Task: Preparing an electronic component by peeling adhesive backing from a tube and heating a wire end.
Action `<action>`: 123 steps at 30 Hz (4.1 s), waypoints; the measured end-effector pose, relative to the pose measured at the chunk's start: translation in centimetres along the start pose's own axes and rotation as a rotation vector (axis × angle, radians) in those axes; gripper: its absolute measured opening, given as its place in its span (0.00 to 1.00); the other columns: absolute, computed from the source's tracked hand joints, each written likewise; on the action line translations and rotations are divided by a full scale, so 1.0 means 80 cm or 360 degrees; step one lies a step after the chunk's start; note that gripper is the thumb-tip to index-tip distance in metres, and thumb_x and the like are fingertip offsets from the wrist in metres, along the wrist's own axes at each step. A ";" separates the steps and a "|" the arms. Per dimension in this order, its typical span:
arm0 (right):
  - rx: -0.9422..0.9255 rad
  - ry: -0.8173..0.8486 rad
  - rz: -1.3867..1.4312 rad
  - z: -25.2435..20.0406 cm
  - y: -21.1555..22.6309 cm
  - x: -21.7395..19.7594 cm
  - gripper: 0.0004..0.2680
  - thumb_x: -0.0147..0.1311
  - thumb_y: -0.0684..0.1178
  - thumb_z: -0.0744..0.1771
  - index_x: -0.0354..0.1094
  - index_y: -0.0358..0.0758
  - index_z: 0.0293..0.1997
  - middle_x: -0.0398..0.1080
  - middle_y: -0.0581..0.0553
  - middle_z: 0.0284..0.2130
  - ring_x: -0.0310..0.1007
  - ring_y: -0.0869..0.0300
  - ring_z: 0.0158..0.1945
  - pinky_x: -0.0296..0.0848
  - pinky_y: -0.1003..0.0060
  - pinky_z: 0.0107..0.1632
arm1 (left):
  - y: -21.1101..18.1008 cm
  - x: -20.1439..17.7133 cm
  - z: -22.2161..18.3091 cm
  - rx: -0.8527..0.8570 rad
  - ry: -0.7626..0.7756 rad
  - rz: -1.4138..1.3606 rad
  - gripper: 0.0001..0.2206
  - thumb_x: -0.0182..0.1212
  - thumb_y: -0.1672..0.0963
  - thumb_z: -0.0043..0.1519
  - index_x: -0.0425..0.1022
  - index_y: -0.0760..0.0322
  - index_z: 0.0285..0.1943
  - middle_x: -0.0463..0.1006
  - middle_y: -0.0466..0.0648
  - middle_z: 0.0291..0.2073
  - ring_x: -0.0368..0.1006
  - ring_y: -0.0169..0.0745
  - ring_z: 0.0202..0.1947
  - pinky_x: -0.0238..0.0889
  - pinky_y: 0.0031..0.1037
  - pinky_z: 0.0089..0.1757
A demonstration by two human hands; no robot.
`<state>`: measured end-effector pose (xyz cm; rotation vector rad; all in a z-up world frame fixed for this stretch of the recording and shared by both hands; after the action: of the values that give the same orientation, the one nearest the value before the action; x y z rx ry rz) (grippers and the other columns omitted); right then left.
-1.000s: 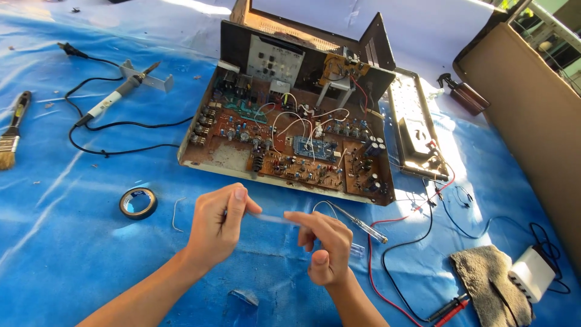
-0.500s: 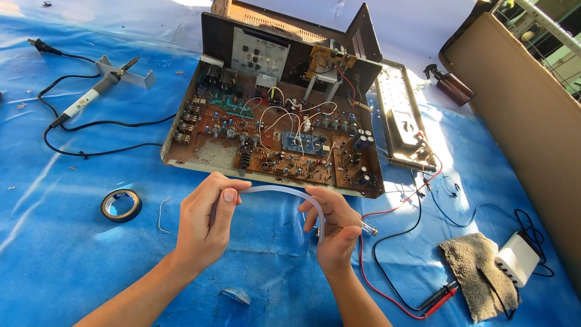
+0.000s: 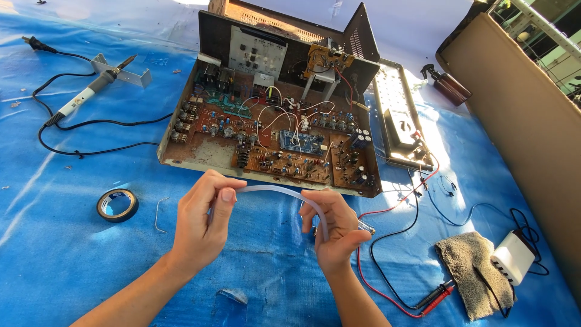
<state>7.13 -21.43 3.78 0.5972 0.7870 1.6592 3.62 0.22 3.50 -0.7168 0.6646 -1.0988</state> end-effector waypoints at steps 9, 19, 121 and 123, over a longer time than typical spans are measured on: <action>0.0079 -0.0229 0.0007 -0.001 -0.014 -0.014 0.41 0.15 0.84 0.65 0.74 0.32 0.42 0.60 0.47 0.18 0.59 0.65 0.16 0.59 0.74 0.22 | -0.001 0.006 0.003 0.0155 0.0068 -0.0102 0.18 0.49 0.49 0.70 0.79 0.67 0.51 0.73 0.47 0.30 0.64 0.32 0.24 0.66 0.23 0.30; 0.0268 -0.0307 0.0173 0.003 -0.003 -0.016 0.37 0.20 0.82 0.65 0.75 0.34 0.41 0.63 0.47 0.19 0.60 0.63 0.19 0.58 0.72 0.24 | -0.010 -0.002 -0.002 0.0080 0.0182 -0.0192 0.42 0.23 0.35 0.69 0.79 0.62 0.57 0.76 0.47 0.37 0.63 0.30 0.24 0.59 0.19 0.28; 0.0082 -0.0204 -0.0032 -0.012 0.003 0.013 0.31 0.22 0.69 0.73 0.74 0.40 0.24 0.61 0.48 0.12 0.55 0.65 0.14 0.50 0.74 0.21 | 0.002 0.006 -0.005 0.0229 0.0001 -0.0363 0.33 0.32 0.46 0.74 0.66 0.63 0.16 0.64 0.43 0.13 0.59 0.31 0.16 0.49 0.21 0.21; 0.0060 -0.0173 -0.0080 -0.013 0.005 0.013 0.31 0.22 0.68 0.73 0.76 0.40 0.26 0.64 0.48 0.13 0.57 0.66 0.15 0.52 0.76 0.20 | 0.009 0.003 -0.005 0.0145 -0.0042 -0.0380 0.33 0.33 0.46 0.74 0.66 0.63 0.16 0.63 0.42 0.13 0.57 0.30 0.16 0.47 0.22 0.21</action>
<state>5.89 -20.65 3.40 0.6831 0.7499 1.5557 3.76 0.15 2.64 -0.7437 0.5120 -1.3276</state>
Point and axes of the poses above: each hand's wrist, its own z-axis towards the middle knuckle, its own x-axis out of the palm, y = z × x, the point moved 5 cm from there along z, towards the middle knuckle
